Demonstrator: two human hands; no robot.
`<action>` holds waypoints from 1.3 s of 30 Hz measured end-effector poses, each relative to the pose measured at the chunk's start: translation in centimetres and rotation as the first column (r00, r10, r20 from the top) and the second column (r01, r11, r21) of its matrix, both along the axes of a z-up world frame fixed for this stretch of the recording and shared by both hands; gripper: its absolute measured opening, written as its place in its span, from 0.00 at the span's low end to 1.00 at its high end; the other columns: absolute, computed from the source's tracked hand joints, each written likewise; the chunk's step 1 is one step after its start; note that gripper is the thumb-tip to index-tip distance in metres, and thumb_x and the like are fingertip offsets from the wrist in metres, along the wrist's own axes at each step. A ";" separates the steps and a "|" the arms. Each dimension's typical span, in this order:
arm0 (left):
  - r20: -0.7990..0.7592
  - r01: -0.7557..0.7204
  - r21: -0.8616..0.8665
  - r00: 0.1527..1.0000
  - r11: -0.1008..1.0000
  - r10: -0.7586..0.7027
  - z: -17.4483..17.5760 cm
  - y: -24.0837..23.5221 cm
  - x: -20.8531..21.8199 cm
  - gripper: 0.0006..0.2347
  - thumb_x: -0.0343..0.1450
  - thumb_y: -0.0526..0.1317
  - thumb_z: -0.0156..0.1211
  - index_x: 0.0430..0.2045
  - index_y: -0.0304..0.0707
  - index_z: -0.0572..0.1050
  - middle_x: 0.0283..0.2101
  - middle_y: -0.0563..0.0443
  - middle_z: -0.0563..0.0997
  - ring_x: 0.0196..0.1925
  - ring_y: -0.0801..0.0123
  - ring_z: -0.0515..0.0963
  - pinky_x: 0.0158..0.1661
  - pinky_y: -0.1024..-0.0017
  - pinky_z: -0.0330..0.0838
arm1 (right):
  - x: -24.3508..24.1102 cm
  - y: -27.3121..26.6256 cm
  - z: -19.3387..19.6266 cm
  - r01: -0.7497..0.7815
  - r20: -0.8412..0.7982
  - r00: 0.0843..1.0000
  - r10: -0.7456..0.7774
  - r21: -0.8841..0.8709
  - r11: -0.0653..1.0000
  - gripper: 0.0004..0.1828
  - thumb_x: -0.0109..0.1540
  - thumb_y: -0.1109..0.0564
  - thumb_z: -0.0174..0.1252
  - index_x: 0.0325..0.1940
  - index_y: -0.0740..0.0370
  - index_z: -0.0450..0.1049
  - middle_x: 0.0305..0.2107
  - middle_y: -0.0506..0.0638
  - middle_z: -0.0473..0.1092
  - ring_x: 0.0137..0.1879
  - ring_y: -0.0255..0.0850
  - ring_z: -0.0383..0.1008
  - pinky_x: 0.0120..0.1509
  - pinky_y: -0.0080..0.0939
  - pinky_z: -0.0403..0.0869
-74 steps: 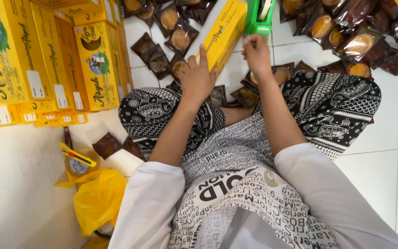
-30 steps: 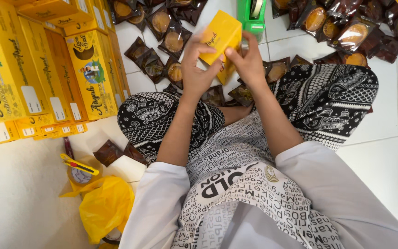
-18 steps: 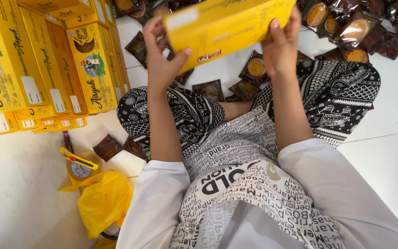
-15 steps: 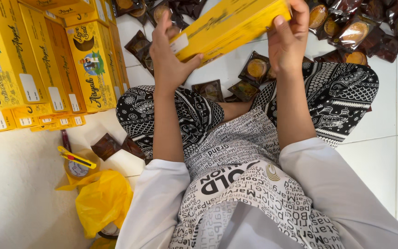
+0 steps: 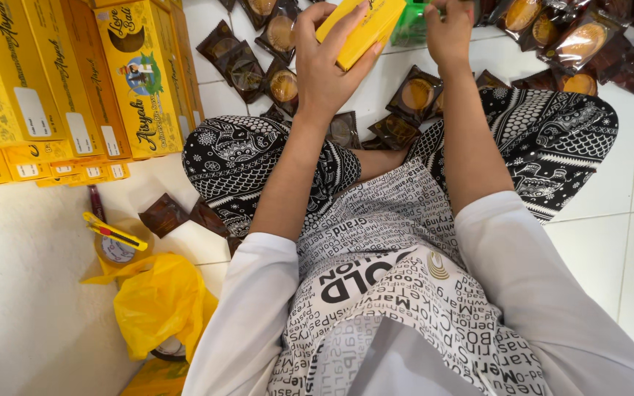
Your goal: The person sits on the floor and packs individually wrapped snack items into yellow boxes. They open each box, place several snack packets inside, close the box, and use a tape dispenser to seal it before setting it aside.
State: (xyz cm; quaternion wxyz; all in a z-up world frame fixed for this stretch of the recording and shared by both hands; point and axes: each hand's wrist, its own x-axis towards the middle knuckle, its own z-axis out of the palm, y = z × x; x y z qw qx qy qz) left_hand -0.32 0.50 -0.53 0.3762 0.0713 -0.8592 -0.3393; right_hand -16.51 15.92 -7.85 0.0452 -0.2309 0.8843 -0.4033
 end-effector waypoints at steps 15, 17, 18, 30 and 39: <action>-0.045 0.038 -0.016 0.998 0.999 -0.039 0.5 0.5 -0.1 0.13 0.69 0.46 0.49 0.45 0.44 0.68 0.43 0.48 0.62 0.47 0.61 0.66 0.48 0.68 0.67 | 4.3 -0.3 1.9 0.100 0.223 0.974 -0.044 -0.247 0.964 0.05 0.61 0.63 0.43 0.31 0.57 0.63 0.24 0.46 0.65 0.27 0.35 0.64 0.33 0.36 0.68; -0.053 0.006 0.012 0.999 1.000 -0.005 0.0 0.6 -0.2 0.12 0.69 0.42 0.51 0.46 0.50 0.67 0.45 0.50 0.63 0.49 0.63 0.66 0.50 0.67 0.67 | 5.5 -1.5 8.8 0.058 0.146 0.989 0.012 -0.468 0.882 0.15 0.63 0.56 0.45 0.22 0.59 0.67 0.16 0.46 0.66 0.22 0.31 0.63 0.29 0.30 0.63; -0.044 0.005 0.015 0.999 1.000 -0.004 -0.2 0.9 0.2 0.12 0.69 0.42 0.51 0.46 0.50 0.67 0.45 0.50 0.63 0.49 0.63 0.66 0.50 0.67 0.67 | 6.8 -1.5 10.5 0.061 0.155 0.988 0.013 -0.465 0.883 0.15 0.63 0.56 0.45 0.22 0.59 0.67 0.16 0.46 0.66 0.22 0.31 0.63 0.29 0.30 0.63; -0.111 0.037 0.272 0.994 0.962 -0.006 -2.1 1.9 0.6 0.29 0.68 0.42 0.57 0.59 0.47 0.45 0.49 0.50 0.63 0.53 0.69 0.66 0.53 0.71 0.65 | 11.5 -1.2 -1.2 0.058 0.368 0.929 0.045 -0.264 0.963 0.20 0.57 0.60 0.54 0.50 0.60 0.58 0.18 0.43 0.62 0.22 0.31 0.62 0.26 0.30 0.62; 0.255 0.268 0.360 0.893 0.894 -0.370 3.1 2.0 5.2 0.27 0.67 0.53 0.53 0.56 0.44 0.53 0.61 0.43 0.58 0.65 0.54 0.56 0.62 0.51 0.51 | 11.1 -3.7 -3.8 0.003 0.259 0.839 0.479 -0.882 0.472 0.20 0.67 0.52 0.35 0.63 0.58 0.48 0.59 0.59 0.51 0.64 0.48 0.52 0.68 0.44 0.55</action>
